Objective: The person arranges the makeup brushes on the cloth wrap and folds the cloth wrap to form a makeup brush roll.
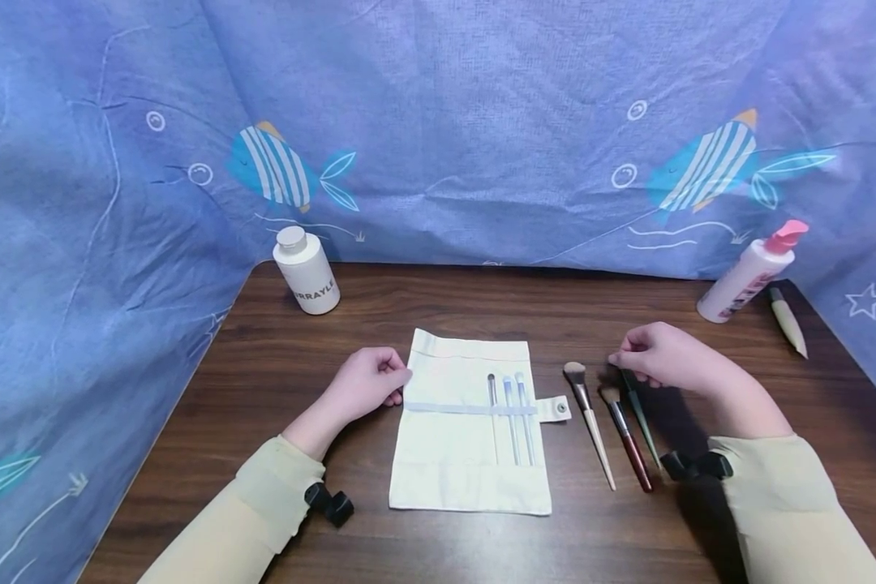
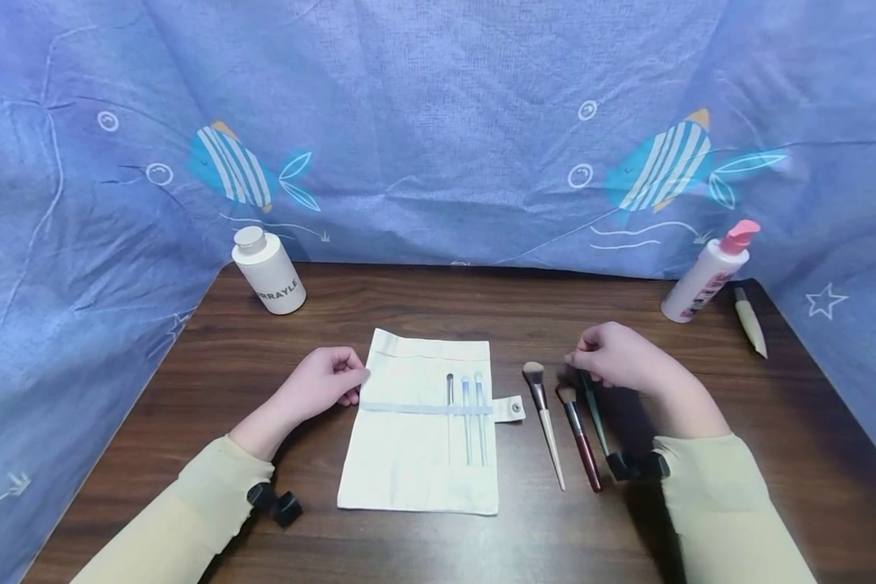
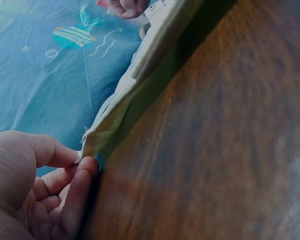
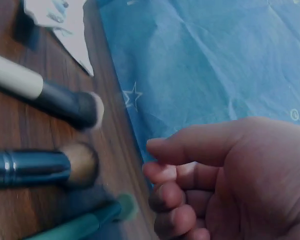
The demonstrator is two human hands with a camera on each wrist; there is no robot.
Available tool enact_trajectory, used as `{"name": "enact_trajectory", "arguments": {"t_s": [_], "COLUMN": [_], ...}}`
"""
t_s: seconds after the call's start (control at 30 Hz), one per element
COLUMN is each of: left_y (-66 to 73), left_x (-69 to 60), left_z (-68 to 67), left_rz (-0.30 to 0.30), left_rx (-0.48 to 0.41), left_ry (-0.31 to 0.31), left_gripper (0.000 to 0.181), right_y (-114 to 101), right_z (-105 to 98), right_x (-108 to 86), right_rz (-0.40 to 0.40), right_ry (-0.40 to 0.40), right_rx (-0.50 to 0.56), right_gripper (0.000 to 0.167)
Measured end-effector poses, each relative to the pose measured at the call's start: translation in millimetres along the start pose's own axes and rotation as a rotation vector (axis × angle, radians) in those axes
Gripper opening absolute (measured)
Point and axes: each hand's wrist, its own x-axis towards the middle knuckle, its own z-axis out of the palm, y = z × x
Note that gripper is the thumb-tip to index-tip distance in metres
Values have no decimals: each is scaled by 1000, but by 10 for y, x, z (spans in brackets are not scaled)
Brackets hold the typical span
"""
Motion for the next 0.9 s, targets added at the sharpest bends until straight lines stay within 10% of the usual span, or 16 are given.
{"name": "enact_trajectory", "arguments": {"t_s": [0.9], "left_y": [-8], "left_x": [6], "left_z": [13], "left_rz": [0], "left_rx": [-4], "left_ry": [4], "left_gripper": [12], "right_y": [219], "right_z": [137], "right_x": [109], "right_rz": [104], "right_ry": [-43], "right_rx": [-43], "right_gripper": [24]}}
